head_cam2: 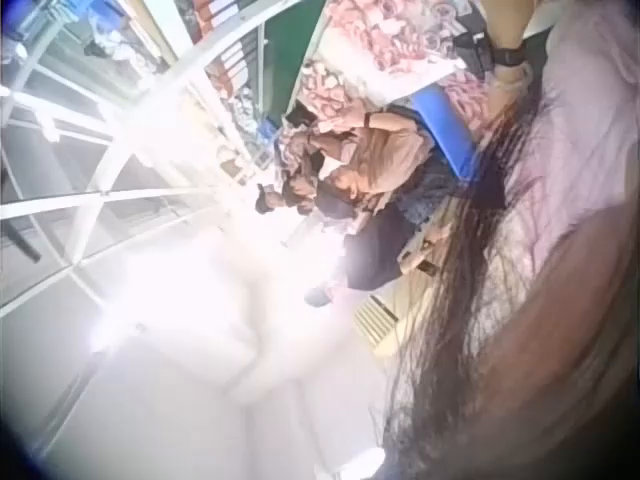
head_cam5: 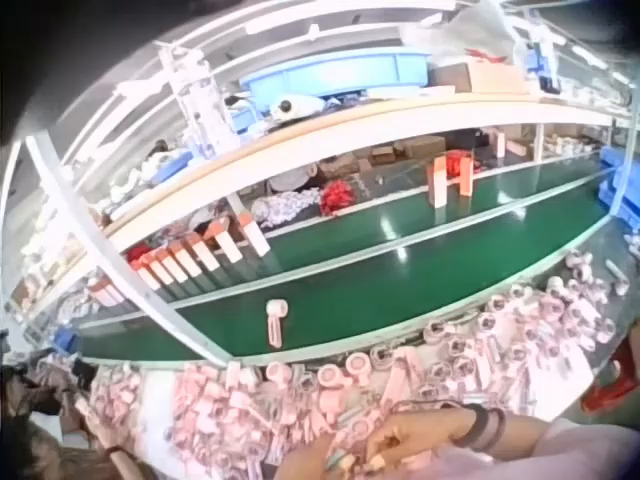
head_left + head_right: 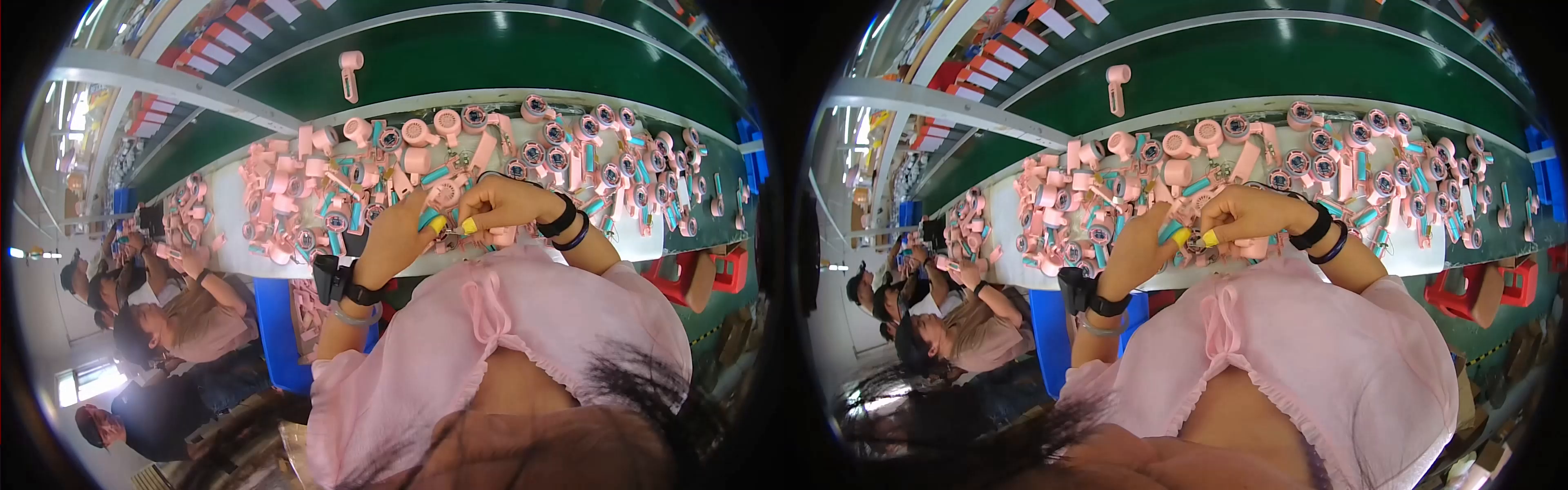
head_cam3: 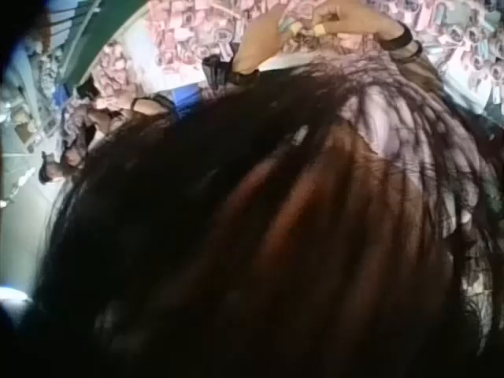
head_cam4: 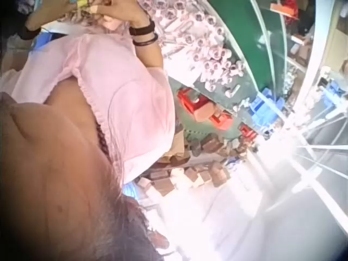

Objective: Assembling the components of small portable hand fans on a factory production line.

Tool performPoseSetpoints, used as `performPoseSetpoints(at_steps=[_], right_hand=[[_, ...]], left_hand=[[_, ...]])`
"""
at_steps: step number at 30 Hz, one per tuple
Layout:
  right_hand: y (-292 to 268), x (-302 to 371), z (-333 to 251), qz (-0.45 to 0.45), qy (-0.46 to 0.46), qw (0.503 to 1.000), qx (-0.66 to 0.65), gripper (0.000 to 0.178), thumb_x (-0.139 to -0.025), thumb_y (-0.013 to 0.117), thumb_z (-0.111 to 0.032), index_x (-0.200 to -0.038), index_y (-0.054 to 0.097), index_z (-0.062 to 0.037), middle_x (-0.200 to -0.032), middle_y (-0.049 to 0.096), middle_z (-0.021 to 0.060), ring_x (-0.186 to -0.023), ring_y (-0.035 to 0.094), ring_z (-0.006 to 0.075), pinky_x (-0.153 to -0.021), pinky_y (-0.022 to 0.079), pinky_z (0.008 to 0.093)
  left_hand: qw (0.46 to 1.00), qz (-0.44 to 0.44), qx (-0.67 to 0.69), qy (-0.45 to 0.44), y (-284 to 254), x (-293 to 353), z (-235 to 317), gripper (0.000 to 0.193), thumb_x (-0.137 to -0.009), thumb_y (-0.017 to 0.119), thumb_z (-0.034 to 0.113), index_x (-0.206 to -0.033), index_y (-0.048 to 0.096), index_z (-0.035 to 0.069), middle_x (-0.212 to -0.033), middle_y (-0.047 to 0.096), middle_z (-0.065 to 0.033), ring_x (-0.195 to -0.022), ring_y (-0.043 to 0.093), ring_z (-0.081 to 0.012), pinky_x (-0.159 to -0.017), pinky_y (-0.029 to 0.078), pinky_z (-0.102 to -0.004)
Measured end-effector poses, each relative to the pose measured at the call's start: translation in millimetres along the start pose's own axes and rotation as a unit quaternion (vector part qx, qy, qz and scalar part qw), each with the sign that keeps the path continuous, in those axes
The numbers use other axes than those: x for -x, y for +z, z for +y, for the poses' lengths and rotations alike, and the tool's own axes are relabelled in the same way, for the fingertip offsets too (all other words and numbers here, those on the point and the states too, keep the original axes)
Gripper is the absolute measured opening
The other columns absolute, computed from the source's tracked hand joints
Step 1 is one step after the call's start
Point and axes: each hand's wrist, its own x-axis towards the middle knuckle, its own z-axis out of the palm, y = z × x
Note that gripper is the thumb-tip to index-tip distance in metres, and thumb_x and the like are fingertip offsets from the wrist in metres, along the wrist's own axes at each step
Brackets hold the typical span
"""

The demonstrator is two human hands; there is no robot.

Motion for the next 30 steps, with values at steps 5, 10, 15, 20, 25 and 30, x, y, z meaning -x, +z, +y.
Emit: performPoseSetpoints(at_steps=[5, 10, 15, 20, 25, 30], right_hand=[[7, -8, 18, 0.215, -0.085, 0.873, 0.430, 0.010, -0.079, 0.066, -0.007, -0.087, 0.062, -0.0018, -0.064, 0.059, 0.0063, -0.056, 0.058, 0.0166, -0.053, 0.045, 0.0286], [34, -15, 13, 0.381, -0.218, 0.798, 0.413, 0.014, -0.076, 0.067, -0.005, -0.088, 0.062, -0.0037, -0.065, 0.058, 0.0083, -0.057, 0.057, 0.0204, -0.053, 0.044, 0.0303], [41, -19, 16, 0.400, -0.295, 0.774, 0.391, 0.021, -0.075, 0.065, 0.002, -0.095, 0.064, -0.0049, -0.076, 0.061, 0.0080, -0.062, 0.056, 0.0207, -0.055, 0.043, 0.0309], [38, -19, 26, 0.382, -0.323, 0.773, 0.390, 0.022, -0.077, 0.064, 0.002, -0.098, 0.063, -0.0056, -0.084, 0.063, 0.0077, -0.069, 0.058, 0.0239, -0.062, 0.045, 0.0337], [39, -16, 25, 0.329, -0.369, 0.754, 0.432, 0.025, -0.076, 0.066, 0.001, -0.100, 0.063, -0.0080, -0.092, 0.064, 0.0064, -0.082, 0.060, 0.0267, -0.074, 0.047, 0.0373], [40, -15, 30, 0.318, -0.408, 0.726, 0.454, 0.035, -0.070, 0.069, -0.001, -0.103, 0.065, -0.0107, -0.090, 0.063, 0.0078, -0.083, 0.060, 0.0285, -0.073, 0.048, 0.0377]], left_hand=[[0.972, 0.169, 0.164, -0.017, 38, 14, -14, 0.051, -0.083, 0.060, 0.007, -0.127, 0.038, -0.006, -0.085, 0.058, -0.0207, -0.064, 0.060, -0.0334, -0.058, 0.047, -0.0407], [0.760, 0.134, 0.632, -0.067, 42, 18, -5, 0.043, -0.094, 0.044, 0.013, -0.135, 0.040, 0.000, -0.083, 0.060, -0.0079, -0.062, 0.057, -0.0132, -0.051, 0.047, -0.0252], [0.722, 0.210, 0.646, -0.134, 54, 12, -4, 0.032, -0.099, 0.040, 0.017, -0.126, 0.051, 0.003, -0.082, 0.060, -0.0037, -0.060, 0.055, -0.0100, -0.052, 0.046, -0.0230], [0.739, 0.234, 0.622, -0.114, 49, 10, 7, 0.031, -0.098, 0.043, 0.017, -0.124, 0.052, 0.003, -0.083, 0.060, -0.0024, -0.064, 0.055, -0.0085, -0.055, 0.045, -0.0214], [0.664, 0.251, 0.685, -0.166, 66, 16, -11, 0.028, -0.097, 0.046, 0.020, -0.117, 0.057, 0.004, -0.087, 0.061, -0.0017, -0.069, 0.055, -0.0072, -0.056, 0.044, -0.0204], [0.663, 0.268, 0.676, -0.179, 60, 12, 0, 0.028, -0.096, 0.046, 0.020, -0.114, 0.057, 0.004, -0.086, 0.061, -0.0036, -0.068, 0.056, -0.0093, -0.055, 0.045, -0.0221]])
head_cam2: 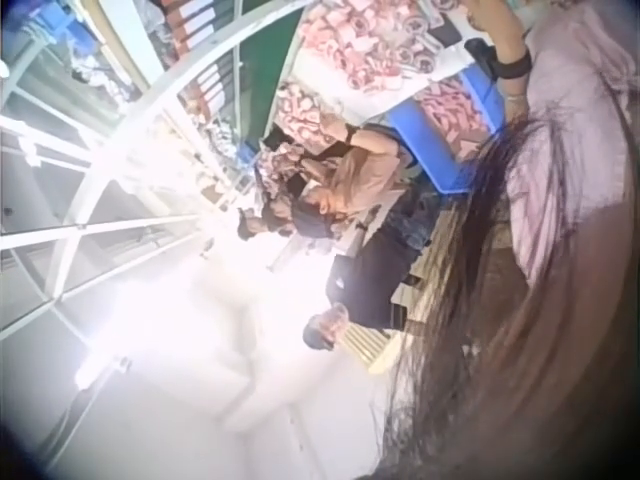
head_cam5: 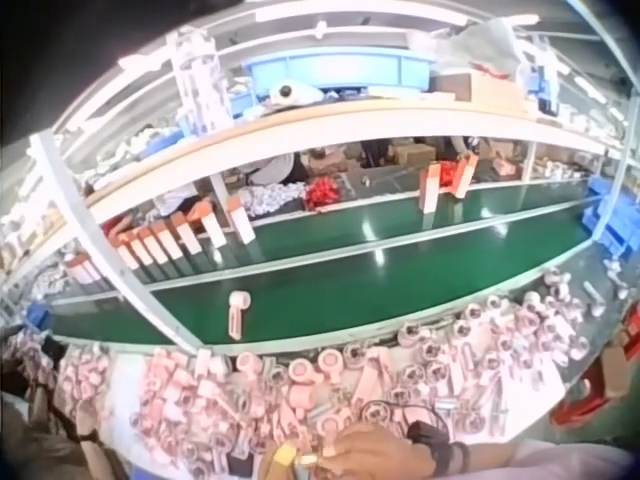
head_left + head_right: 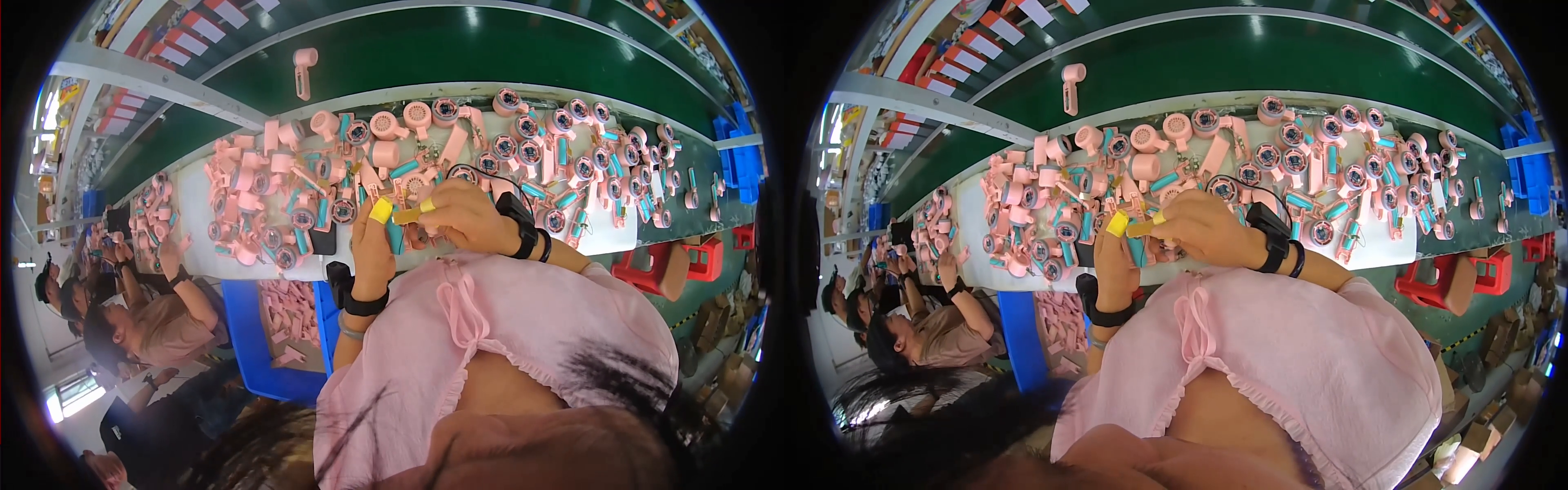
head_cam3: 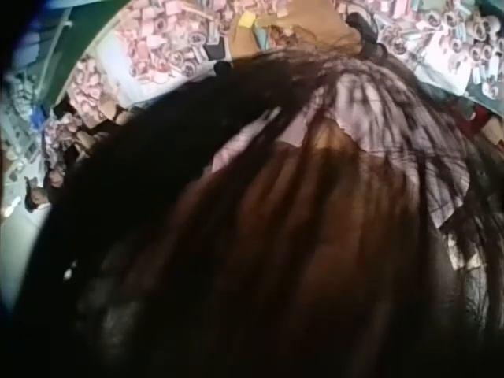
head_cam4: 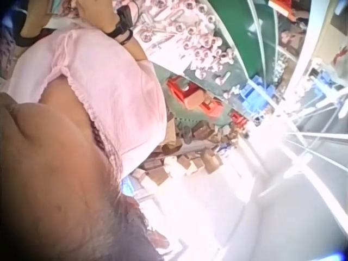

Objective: Assembling the components of small portable hand fans on a factory production line.

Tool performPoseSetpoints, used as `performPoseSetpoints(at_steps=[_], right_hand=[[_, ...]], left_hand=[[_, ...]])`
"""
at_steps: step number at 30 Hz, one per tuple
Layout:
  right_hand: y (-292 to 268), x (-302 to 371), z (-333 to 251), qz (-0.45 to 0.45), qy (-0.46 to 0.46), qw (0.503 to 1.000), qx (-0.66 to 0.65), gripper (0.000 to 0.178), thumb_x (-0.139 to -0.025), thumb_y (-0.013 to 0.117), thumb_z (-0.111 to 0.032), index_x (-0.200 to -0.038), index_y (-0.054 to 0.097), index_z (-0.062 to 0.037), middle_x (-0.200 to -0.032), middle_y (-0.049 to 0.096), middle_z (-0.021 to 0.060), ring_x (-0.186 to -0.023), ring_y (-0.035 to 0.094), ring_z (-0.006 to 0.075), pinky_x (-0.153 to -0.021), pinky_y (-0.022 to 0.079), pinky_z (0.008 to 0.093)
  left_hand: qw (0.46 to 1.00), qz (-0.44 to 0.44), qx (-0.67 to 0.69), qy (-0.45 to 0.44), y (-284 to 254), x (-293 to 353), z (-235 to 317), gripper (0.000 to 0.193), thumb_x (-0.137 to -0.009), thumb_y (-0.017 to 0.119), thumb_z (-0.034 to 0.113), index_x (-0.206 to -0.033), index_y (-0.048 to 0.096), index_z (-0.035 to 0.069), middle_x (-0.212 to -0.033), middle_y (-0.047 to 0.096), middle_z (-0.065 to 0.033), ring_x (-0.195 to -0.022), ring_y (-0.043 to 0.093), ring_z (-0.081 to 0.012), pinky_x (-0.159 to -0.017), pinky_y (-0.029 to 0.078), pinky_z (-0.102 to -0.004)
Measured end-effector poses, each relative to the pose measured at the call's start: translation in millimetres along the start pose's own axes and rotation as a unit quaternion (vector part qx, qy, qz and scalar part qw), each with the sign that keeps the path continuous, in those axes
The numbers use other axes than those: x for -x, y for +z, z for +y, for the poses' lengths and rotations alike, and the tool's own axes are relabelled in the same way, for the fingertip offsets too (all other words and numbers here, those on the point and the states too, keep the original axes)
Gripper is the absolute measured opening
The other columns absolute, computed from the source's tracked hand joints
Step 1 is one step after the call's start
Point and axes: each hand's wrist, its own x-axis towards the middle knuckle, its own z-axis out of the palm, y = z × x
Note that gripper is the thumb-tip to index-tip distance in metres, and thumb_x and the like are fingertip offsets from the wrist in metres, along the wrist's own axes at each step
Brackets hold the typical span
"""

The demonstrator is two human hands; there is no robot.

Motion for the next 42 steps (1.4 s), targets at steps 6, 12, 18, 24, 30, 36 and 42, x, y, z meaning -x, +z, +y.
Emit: performPoseSetpoints(at_steps=[6, 12, 18, 24, 30, 36, 42], right_hand=[[0, -4, -6, -0.012, -0.004, 1.000, -0.025, 0.038, -0.070, 0.070, -0.002, -0.106, 0.064, -0.0094, -0.088, 0.062, 0.0087, -0.082, 0.060, 0.0276, -0.072, 0.048, 0.0361], [0, -2, -6, -0.028, 0.024, 0.999, 0.010, 0.032, -0.074, 0.072, -0.001, -0.105, 0.066, -0.0056, -0.091, 0.063, 0.0081, -0.084, 0.060, 0.0266, -0.073, 0.048, 0.0359], [3, 2, -2, 0.031, 0.049, 0.998, 0.004, 0.033, -0.073, 0.067, 0.003, -0.104, 0.065, -0.0080, -0.090, 0.062, 0.0099, -0.084, 0.059, 0.0278, -0.076, 0.048, 0.0377], [6, 9, 0, 0.038, 0.072, 0.997, -0.006, 0.029, -0.075, 0.065, 0.003, -0.103, 0.063, -0.0067, -0.096, 0.063, 0.0110, -0.088, 0.060, 0.0297, -0.079, 0.048, 0.0387], [6, 11, 1, 0.023, 0.081, 0.996, -0.023, 0.030, -0.075, 0.065, 0.003, -0.103, 0.063, -0.0066, -0.096, 0.063, 0.0111, -0.089, 0.060, 0.0302, -0.079, 0.048, 0.0387], [1, 4, -2, 0.033, 0.078, 0.996, -0.029, 0.026, -0.074, 0.069, 0.000, -0.098, 0.065, -0.0083, -0.093, 0.061, 0.0088, -0.083, 0.058, 0.0280, -0.075, 0.047, 0.0361], [2, 4, 0, 0.040, 0.080, 0.995, -0.040, 0.025, -0.073, 0.069, 0.000, -0.097, 0.065, -0.0085, -0.091, 0.060, 0.0076, -0.082, 0.058, 0.0261, -0.071, 0.046, 0.0346]], left_hand=[[0.997, -0.068, 0.030, -0.028, 6, 4, 8, 0.032, -0.095, 0.042, 0.023, -0.116, 0.053, 0.002, -0.085, 0.063, -0.0094, -0.057, 0.059, -0.0168, -0.046, 0.051, -0.0301], [0.995, -0.082, 0.056, -0.020, 1, 3, 1, 0.038, -0.094, 0.042, 0.032, -0.114, 0.052, 0.001, -0.083, 0.063, -0.0144, -0.057, 0.060, -0.0227, -0.044, 0.051, -0.0338], [0.993, -0.109, 0.005, 0.033, 4, 7, -2, 0.035, -0.092, 0.041, 0.018, -0.120, 0.048, -0.001, -0.089, 0.061, -0.0105, -0.062, 0.058, -0.0154, -0.049, 0.050, -0.0278], [0.981, -0.137, -0.069, 0.120, 17, 14, 10, 0.034, -0.089, 0.040, 0.000, -0.122, 0.046, -0.001, -0.090, 0.059, -0.0084, -0.066, 0.056, -0.0125, -0.058, 0.049, -0.0254], [0.979, -0.145, -0.096, 0.105, 10, 14, 5, 0.036, -0.089, 0.041, 0.000, -0.125, 0.043, -0.002, -0.094, 0.059, -0.0088, -0.068, 0.055, -0.0118, -0.060, 0.049, -0.0246], [0.982, -0.116, -0.128, 0.077, 13, 19, 6, 0.041, -0.088, 0.042, 0.001, -0.129, 0.038, -0.001, -0.107, 0.058, -0.0101, -0.082, 0.060, -0.0126, -0.066, 0.051, -0.0243], [0.965, -0.134, -0.194, 0.116, 23, 19, 13, 0.036, -0.090, 0.038, 0.002, -0.126, 0.041, -0.001, -0.103, 0.056, -0.0088, -0.078, 0.058, -0.0120, -0.065, 0.049, -0.0237]])
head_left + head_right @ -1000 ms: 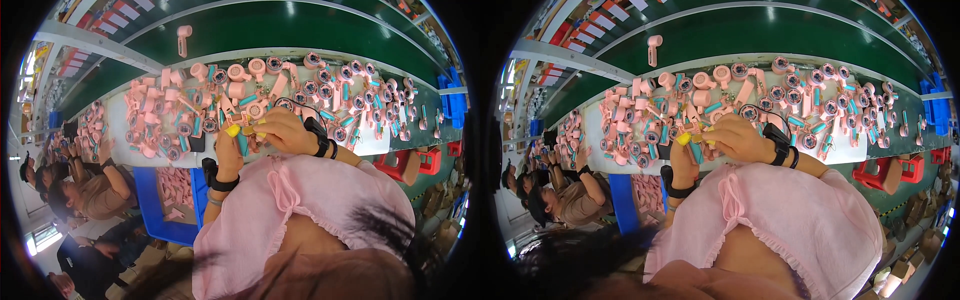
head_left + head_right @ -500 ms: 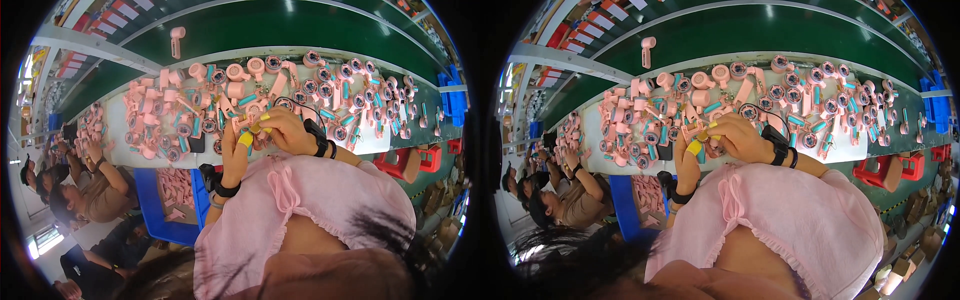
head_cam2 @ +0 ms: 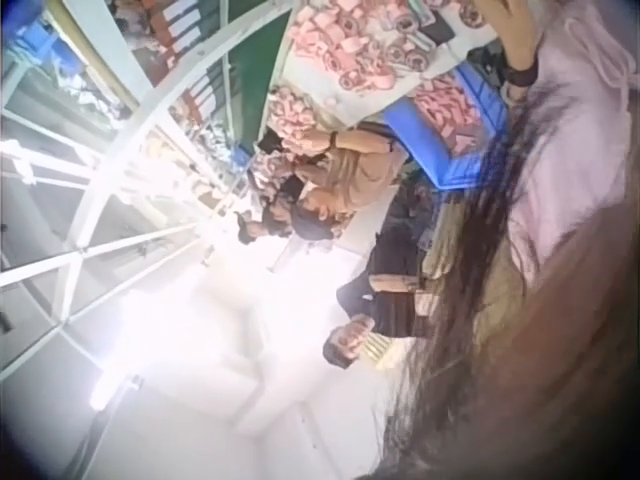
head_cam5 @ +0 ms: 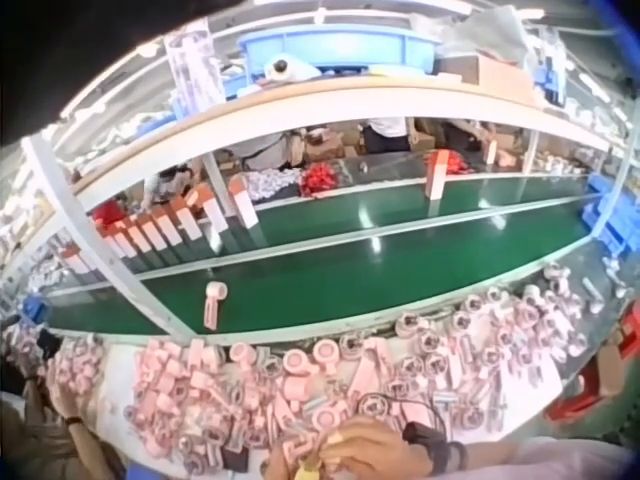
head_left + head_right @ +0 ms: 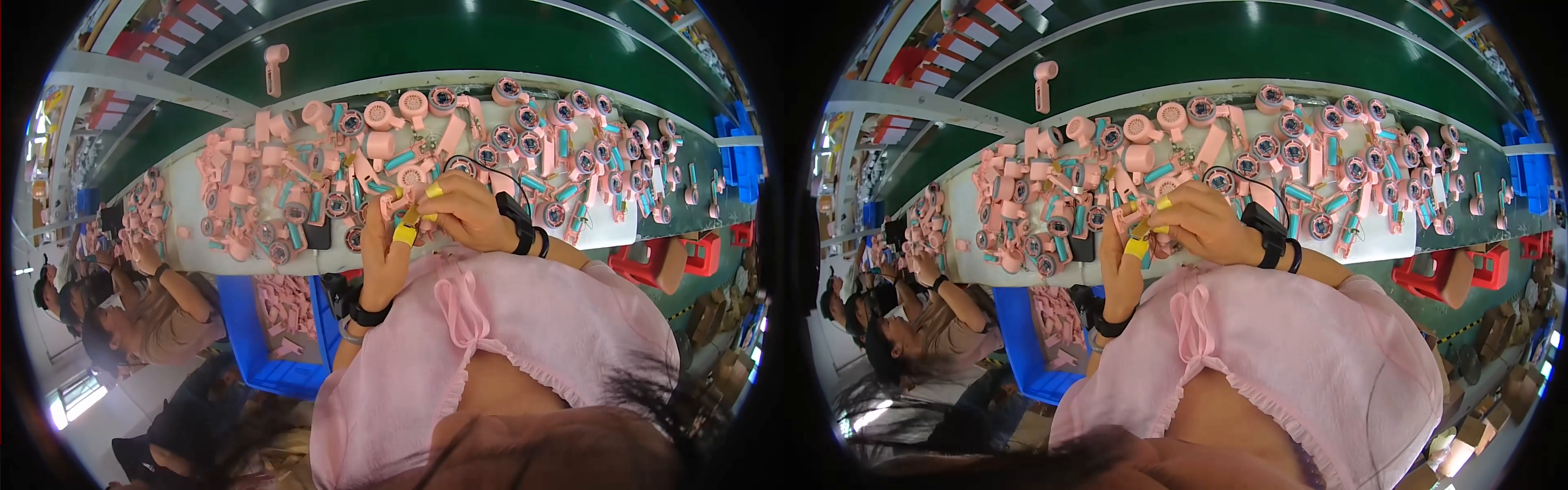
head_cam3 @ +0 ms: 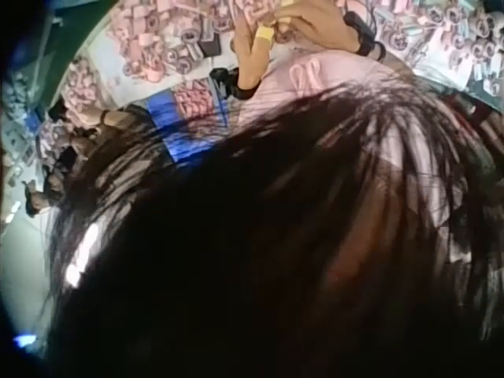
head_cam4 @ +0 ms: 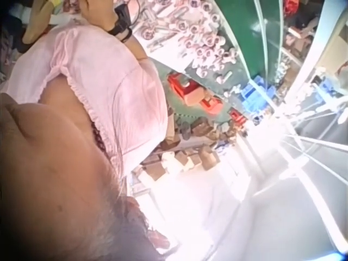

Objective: Assembling the components of small portable hand fans on a factory production line.

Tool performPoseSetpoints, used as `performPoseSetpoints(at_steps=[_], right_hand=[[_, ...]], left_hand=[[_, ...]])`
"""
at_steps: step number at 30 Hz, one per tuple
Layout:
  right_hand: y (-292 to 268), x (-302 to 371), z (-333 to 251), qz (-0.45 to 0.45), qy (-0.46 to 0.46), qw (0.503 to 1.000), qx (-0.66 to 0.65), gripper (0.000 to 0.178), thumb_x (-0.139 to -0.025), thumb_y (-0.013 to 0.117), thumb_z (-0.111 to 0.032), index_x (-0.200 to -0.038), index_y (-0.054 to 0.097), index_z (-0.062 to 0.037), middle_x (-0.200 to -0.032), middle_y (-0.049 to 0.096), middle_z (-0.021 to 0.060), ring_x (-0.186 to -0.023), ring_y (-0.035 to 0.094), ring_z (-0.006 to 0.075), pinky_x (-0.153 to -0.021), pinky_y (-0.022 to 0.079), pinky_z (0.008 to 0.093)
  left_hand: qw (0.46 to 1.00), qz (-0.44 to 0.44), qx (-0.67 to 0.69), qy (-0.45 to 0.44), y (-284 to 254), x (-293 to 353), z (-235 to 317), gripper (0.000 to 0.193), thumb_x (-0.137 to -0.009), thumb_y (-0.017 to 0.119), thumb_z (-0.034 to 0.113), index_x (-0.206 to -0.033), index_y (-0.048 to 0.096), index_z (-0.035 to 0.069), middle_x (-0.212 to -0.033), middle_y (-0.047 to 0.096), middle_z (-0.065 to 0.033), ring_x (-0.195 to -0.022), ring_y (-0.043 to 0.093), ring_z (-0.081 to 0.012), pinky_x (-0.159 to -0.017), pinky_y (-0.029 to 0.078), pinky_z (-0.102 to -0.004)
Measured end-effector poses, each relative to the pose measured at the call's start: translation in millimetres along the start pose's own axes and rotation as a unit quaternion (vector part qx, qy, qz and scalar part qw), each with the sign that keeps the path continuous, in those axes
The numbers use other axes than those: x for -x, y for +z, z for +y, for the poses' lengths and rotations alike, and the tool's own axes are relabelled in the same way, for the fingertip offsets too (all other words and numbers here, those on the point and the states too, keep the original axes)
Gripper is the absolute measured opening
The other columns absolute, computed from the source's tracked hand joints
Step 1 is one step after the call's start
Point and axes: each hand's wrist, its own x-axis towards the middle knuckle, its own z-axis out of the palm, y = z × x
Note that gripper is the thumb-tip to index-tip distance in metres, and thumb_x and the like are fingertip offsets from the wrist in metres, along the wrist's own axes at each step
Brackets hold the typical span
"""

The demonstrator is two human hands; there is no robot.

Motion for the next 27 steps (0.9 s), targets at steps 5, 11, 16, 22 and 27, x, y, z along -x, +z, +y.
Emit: performPoseSetpoints(at_steps=[5, 11, 16, 22, 27], right_hand=[[-1, 1, -1, 0.000, -0.002, 1.000, 0.010, 0.025, -0.072, 0.069, 0.000, -0.095, 0.066, -0.0084, -0.090, 0.060, 0.0074, -0.080, 0.057, 0.0258, -0.071, 0.045, 0.0347], [-1, -1, 1, 0.001, -0.010, 1.000, 0.023, 0.026, -0.072, 0.071, -0.001, -0.096, 0.066, -0.0092, -0.089, 0.060, 0.0067, -0.079, 0.057, 0.0259, -0.069, 0.045, 0.0351], [-2, 1, 2, -0.008, -0.023, 0.999, 0.030, 0.025, -0.073, 0.072, 0.000, -0.096, 0.065, -0.0055, -0.093, 0.060, 0.0079, -0.078, 0.057, 0.0248, -0.067, 0.045, 0.0337], [-3, 0, 1, -0.019, -0.025, 0.998, 0.045, 0.027, -0.071, 0.073, 0.000, -0.096, 0.065, -0.0055, -0.095, 0.061, 0.0080, -0.078, 0.057, 0.0250, -0.067, 0.045, 0.0339], [-3, 2, 3, -0.019, -0.029, 0.998, 0.048, 0.029, -0.070, 0.073, 0.000, -0.097, 0.066, -0.0058, -0.096, 0.061, 0.0077, -0.078, 0.057, 0.0246, -0.066, 0.045, 0.0335]], left_hand=[[0.999, -0.012, 0.050, -0.013, -2, 1, -3, 0.041, -0.085, 0.040, -0.002, -0.126, 0.041, -0.002, -0.103, 0.055, -0.0078, -0.085, 0.058, -0.0123, -0.071, 0.050, -0.0239], [1.000, -0.008, 0.027, -0.008, -2, -1, -3, 0.037, -0.086, 0.044, -0.003, -0.123, 0.043, -0.002, -0.098, 0.054, -0.0063, -0.078, 0.052, -0.0098, -0.067, 0.045, -0.0220], [1.000, -0.019, 0.017, -0.005, -3, 0, -7, 0.037, -0.086, 0.044, -0.004, -0.123, 0.044, -0.003, -0.098, 0.054, -0.0062, -0.080, 0.052, -0.0106, -0.070, 0.045, -0.0231], [0.999, -0.011, 0.034, -0.008, -3, 2, -11, 0.041, -0.083, 0.043, -0.005, -0.124, 0.044, -0.004, -0.103, 0.055, -0.0077, -0.085, 0.054, -0.0122, -0.075, 0.046, -0.0241], [0.999, -0.008, 0.035, -0.021, -1, 2, -12, 0.042, -0.082, 0.043, -0.005, -0.124, 0.044, -0.004, -0.105, 0.055, -0.0084, -0.087, 0.056, -0.0126, -0.076, 0.047, -0.0241]])
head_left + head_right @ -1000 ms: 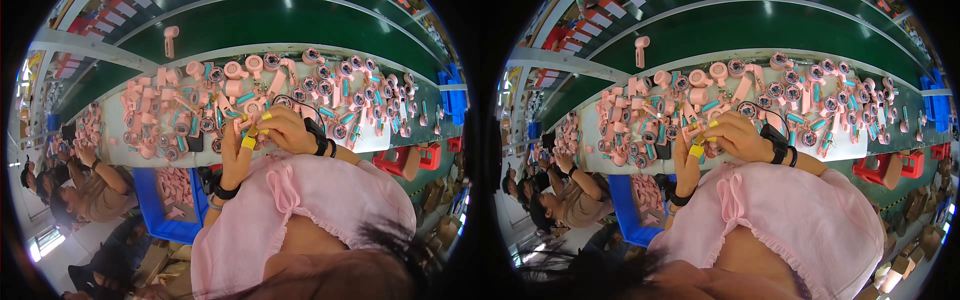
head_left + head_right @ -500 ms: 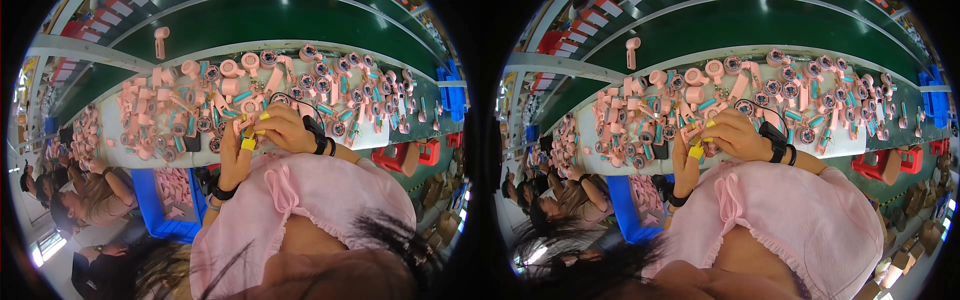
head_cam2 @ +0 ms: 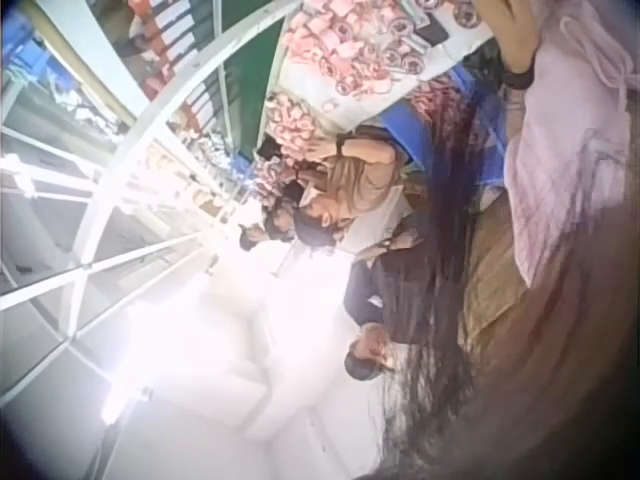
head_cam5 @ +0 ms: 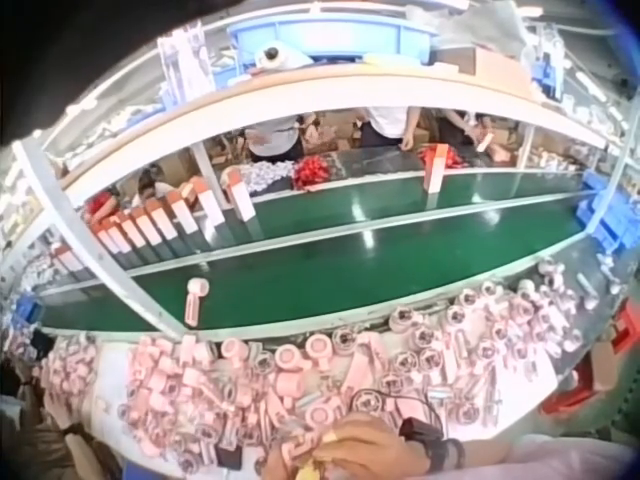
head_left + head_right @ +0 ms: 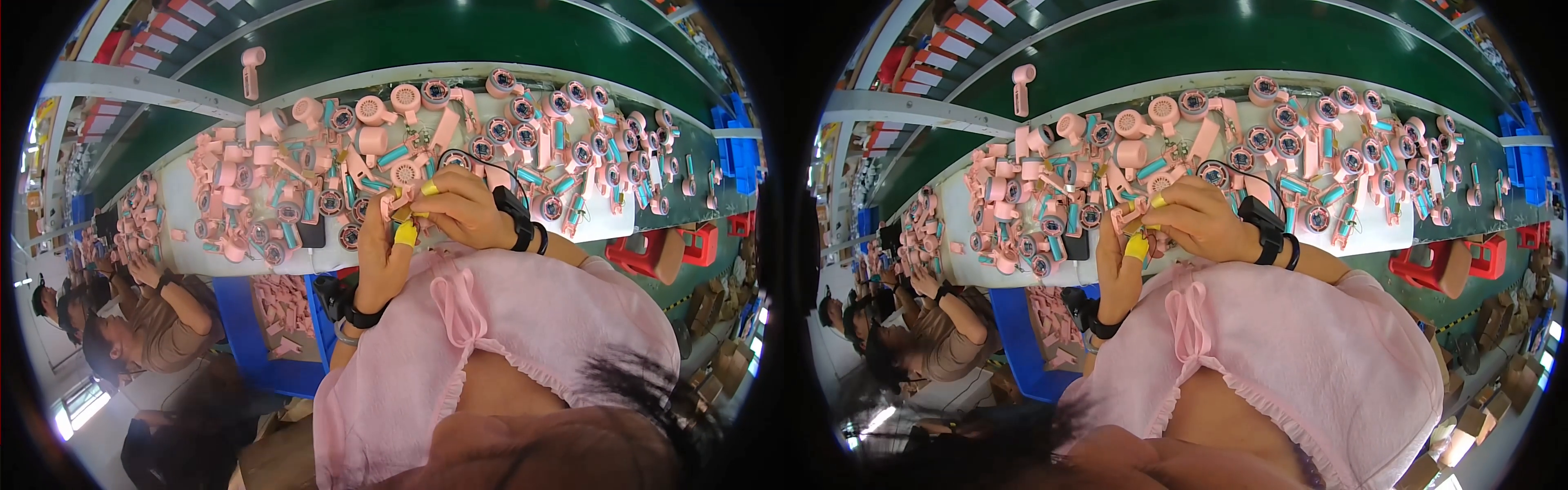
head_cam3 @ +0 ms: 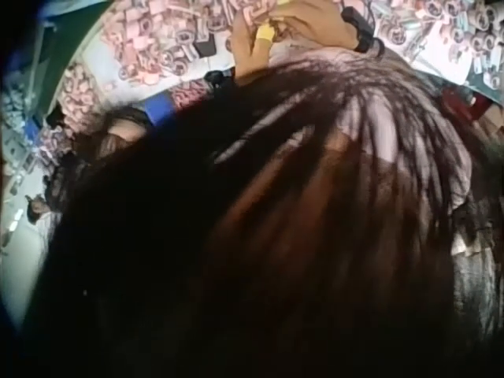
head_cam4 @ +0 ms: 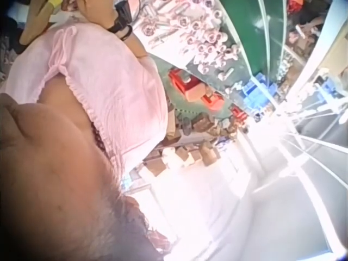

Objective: Assembling the components of small portable hand fans on a factory production line.

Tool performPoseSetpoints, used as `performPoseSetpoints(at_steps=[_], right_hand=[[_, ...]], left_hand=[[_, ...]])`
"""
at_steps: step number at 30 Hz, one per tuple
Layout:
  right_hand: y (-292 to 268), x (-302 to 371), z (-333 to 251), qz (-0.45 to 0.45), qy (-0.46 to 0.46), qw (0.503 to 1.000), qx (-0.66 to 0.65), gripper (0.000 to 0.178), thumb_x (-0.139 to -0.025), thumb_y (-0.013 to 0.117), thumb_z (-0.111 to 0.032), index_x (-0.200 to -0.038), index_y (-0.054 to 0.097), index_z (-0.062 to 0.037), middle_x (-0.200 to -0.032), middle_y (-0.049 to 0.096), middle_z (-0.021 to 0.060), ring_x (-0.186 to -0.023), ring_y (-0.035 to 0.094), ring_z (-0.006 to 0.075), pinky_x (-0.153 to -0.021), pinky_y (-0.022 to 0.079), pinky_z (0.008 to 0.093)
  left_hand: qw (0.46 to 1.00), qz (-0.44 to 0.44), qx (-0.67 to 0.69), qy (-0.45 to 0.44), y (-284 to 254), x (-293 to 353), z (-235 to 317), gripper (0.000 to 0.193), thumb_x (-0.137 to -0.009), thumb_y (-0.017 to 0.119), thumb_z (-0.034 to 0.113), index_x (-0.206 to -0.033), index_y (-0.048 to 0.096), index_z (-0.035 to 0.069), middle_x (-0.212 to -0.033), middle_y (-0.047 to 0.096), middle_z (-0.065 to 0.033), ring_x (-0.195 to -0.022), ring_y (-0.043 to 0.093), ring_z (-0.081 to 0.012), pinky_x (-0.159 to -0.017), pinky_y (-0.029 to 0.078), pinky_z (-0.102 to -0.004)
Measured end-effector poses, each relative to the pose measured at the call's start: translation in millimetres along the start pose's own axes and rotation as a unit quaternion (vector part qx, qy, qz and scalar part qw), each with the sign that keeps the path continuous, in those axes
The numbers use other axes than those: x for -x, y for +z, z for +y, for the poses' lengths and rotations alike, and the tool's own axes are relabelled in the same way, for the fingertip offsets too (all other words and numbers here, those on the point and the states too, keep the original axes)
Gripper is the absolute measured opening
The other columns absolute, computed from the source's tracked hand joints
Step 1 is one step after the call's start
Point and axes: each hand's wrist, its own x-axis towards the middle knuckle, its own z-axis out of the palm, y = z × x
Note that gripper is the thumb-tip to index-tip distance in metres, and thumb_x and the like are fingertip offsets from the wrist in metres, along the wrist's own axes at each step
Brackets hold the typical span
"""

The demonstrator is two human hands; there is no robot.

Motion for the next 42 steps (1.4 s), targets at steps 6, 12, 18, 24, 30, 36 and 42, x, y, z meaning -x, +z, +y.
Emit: performPoseSetpoints(at_steps=[6, 12, 18, 24, 30, 36, 42], right_hand=[[0, 1, 2, 0.007, -0.009, 1.000, 0.004, 0.031, -0.068, 0.073, 0.001, -0.098, 0.066, -0.0070, -0.096, 0.061, 0.0072, -0.078, 0.057, 0.0240, -0.064, 0.045, 0.0332], [1, -2, 1, 0.007, -0.002, 1.000, 0.010, 0.031, -0.068, 0.073, 0.001, -0.097, 0.066, -0.0071, -0.093, 0.060, 0.0073, -0.076, 0.056, 0.0247, -0.063, 0.044, 0.0335], [2, -1, 1, 0.006, 0.009, 1.000, 0.025, 0.031, -0.068, 0.073, 0.001, -0.096, 0.065, -0.0064, -0.091, 0.059, 0.0080, -0.074, 0.055, 0.0253, -0.062, 0.044, 0.0343], [2, 0, 2, -0.005, 0.013, 1.000, 0.014, 0.031, -0.067, 0.071, 0.004, -0.096, 0.064, -0.0057, -0.088, 0.057, 0.0085, -0.072, 0.055, 0.0258, -0.061, 0.044, 0.0339], [0, -3, 0, -0.011, 0.020, 0.999, 0.023, 0.032, -0.065, 0.071, 0.006, -0.094, 0.064, -0.0053, -0.086, 0.055, 0.0095, -0.071, 0.054, 0.0265, -0.060, 0.044, 0.0341], [0, -2, -1, -0.019, 0.025, 0.999, 0.022, 0.032, -0.065, 0.072, 0.005, -0.093, 0.063, -0.0049, -0.084, 0.053, 0.0101, -0.071, 0.054, 0.0274, -0.060, 0.044, 0.0348], [0, -3, -4, -0.022, 0.024, 0.999, 0.041, 0.027, -0.067, 0.072, 0.001, -0.092, 0.064, -0.0054, -0.085, 0.055, 0.0098, -0.074, 0.055, 0.0279, -0.063, 0.045, 0.0356]], left_hand=[[1.000, 0.003, -0.014, -0.006, 2, -1, 1, 0.044, -0.080, 0.043, -0.005, -0.124, 0.044, -0.004, -0.104, 0.057, -0.0099, -0.087, 0.059, -0.0140, -0.074, 0.048, -0.0244], [0.999, 0.006, -0.052, 0.002, 1, -2, 3, 0.043, -0.080, 0.042, -0.004, -0.123, 0.044, -0.004, -0.097, 0.060, -0.0097, -0.078, 0.059, -0.0131, -0.067, 0.048, -0.0233], [0.998, -0.007, -0.039, -0.038, -2, -4, 3, 0.037, -0.086, 0.044, 0.000, -0.123, 0.045, -0.002, -0.096, 0.061, -0.0084, -0.079, 0.058, -0.0112, -0.061, 0.046, -0.0211], [0.999, -0.024, -0.035, 0.017, -2, -7, 0, 0.031, -0.093, 0.048, 0.010, -0.122, 0.046, 0.000, -0.093, 0.061, -0.0058, -0.078, 0.059, -0.0097, -0.056, 0.045, -0.0194], [0.996, -0.021, -0.083, -0.005, -3, -7, 0, 0.031, -0.097, 0.048, 0.020, -0.122, 0.047, 0.001, -0.088, 0.062, -0.0038, -0.075, 0.058, -0.0076, -0.054, 0.045, -0.0181], [0.995, -0.014, -0.096, 0.002, -4, -6, -5, 0.030, -0.097, 0.048, 0.018, -0.121, 0.048, 0.001, -0.084, 0.060, -0.0028, -0.065, 0.052, -0.0064, -0.051, 0.042, -0.0192], [0.995, 0.005, -0.103, 0.007, -3, -6, -6, 0.027, -0.097, 0.048, 0.016, -0.119, 0.050, 0.000, -0.079, 0.057, -0.0022, -0.058, 0.047, -0.0058, -0.050, 0.037, -0.0207]])
